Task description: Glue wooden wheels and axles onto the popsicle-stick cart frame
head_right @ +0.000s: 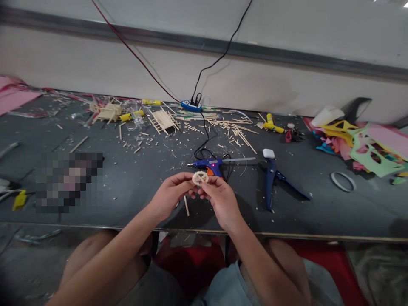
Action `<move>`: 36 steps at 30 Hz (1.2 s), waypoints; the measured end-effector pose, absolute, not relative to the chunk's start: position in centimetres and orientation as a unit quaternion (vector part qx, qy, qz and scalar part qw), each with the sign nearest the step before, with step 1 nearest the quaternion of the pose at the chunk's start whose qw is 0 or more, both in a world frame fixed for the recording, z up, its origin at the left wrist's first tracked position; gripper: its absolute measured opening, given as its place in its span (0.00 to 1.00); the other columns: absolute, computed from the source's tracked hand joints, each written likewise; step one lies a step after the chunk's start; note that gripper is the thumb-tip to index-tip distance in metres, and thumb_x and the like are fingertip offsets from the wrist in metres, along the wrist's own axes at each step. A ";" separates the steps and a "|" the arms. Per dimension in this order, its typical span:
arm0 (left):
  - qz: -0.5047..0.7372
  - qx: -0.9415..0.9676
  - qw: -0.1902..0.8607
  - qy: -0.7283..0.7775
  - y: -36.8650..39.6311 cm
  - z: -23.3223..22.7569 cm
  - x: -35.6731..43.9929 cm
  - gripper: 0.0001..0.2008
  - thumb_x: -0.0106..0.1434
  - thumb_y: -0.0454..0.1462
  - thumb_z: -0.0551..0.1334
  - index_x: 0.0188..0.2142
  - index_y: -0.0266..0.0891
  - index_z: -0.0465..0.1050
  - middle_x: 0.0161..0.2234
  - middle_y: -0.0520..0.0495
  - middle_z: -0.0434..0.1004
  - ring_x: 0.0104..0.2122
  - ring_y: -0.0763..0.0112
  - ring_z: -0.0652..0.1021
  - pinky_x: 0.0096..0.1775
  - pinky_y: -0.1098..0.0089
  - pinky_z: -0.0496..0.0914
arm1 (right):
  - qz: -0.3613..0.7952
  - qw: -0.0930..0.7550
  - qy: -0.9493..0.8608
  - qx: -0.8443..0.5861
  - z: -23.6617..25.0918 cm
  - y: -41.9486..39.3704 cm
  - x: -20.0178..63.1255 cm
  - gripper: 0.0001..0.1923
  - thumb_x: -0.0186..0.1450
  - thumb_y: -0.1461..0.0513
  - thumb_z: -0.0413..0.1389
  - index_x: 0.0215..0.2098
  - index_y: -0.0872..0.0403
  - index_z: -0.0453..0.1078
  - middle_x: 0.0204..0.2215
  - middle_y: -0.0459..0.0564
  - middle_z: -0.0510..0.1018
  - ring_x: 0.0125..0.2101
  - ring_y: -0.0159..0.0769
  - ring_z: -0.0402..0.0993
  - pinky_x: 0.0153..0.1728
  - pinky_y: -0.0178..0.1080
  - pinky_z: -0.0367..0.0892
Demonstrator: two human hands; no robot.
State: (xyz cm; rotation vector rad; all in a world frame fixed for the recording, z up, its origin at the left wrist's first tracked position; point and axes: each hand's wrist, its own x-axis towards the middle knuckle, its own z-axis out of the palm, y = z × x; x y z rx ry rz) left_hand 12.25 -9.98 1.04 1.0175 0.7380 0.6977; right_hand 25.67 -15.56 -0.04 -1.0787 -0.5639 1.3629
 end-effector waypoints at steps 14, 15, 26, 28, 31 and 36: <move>0.300 0.500 0.748 0.317 -10.1 1.2 12.0 0.06 0.55 0.36 0.63 0.32 0.34 0.73 0.26 0.51 0.72 0.25 0.77 0.70 0.33 0.71 0.65 | 0.693 0.552 -0.227 -0.403 -0.1 -15.6 26.1 0.06 0.58 0.61 0.57 0.30 0.57 0.71 0.21 0.46 0.74 0.25 0.29 0.71 0.25 0.30 0.64; 0.300 0.502 0.745 0.321 -10.1 1.2 12.0 0.07 0.55 0.36 0.63 0.33 0.34 0.73 0.26 0.51 0.72 0.26 0.77 0.70 0.33 0.71 0.65 | 0.696 0.552 -0.227 -0.400 0.0 -15.6 26.1 0.05 0.58 0.61 0.57 0.30 0.57 0.71 0.22 0.46 0.74 0.24 0.28 0.71 0.25 0.29 0.64; 0.287 0.488 0.762 0.314 -10.1 1.1 12.0 0.07 0.55 0.36 0.62 0.32 0.35 0.73 0.27 0.51 0.72 0.26 0.77 0.70 0.33 0.72 0.64 | 0.693 0.553 -0.234 -0.398 0.4 -15.6 26.0 0.06 0.58 0.61 0.58 0.31 0.57 0.71 0.22 0.46 0.75 0.25 0.27 0.71 0.26 0.29 0.65; 0.294 0.491 0.750 0.331 -10.1 1.1 12.2 0.08 0.56 0.37 0.61 0.34 0.35 0.73 0.28 0.51 0.72 0.26 0.77 0.70 0.32 0.73 0.65 | 0.687 0.556 -0.231 -0.407 0.4 -15.5 26.1 0.07 0.57 0.60 0.58 0.31 0.57 0.71 0.22 0.46 0.75 0.26 0.29 0.72 0.27 0.29 0.65; 0.303 0.523 0.699 0.383 -10.1 0.8 12.5 0.08 0.56 0.38 0.60 0.33 0.35 0.72 0.26 0.52 0.70 0.25 0.77 0.68 0.30 0.74 0.64 | 0.671 0.571 -0.217 -0.420 0.0 -15.2 26.2 0.07 0.57 0.61 0.58 0.32 0.57 0.70 0.26 0.48 0.77 0.28 0.30 0.74 0.28 0.31 0.66; 0.317 0.552 0.635 0.438 -9.4 0.3 11.7 0.07 0.55 0.38 0.59 0.31 0.36 0.69 0.22 0.54 0.67 0.22 0.77 0.68 0.27 0.75 0.64 | 0.630 0.607 -0.193 -0.443 -0.8 -14.7 27.1 0.08 0.54 0.63 0.60 0.32 0.55 0.68 0.29 0.48 0.78 0.31 0.32 0.75 0.29 0.32 0.67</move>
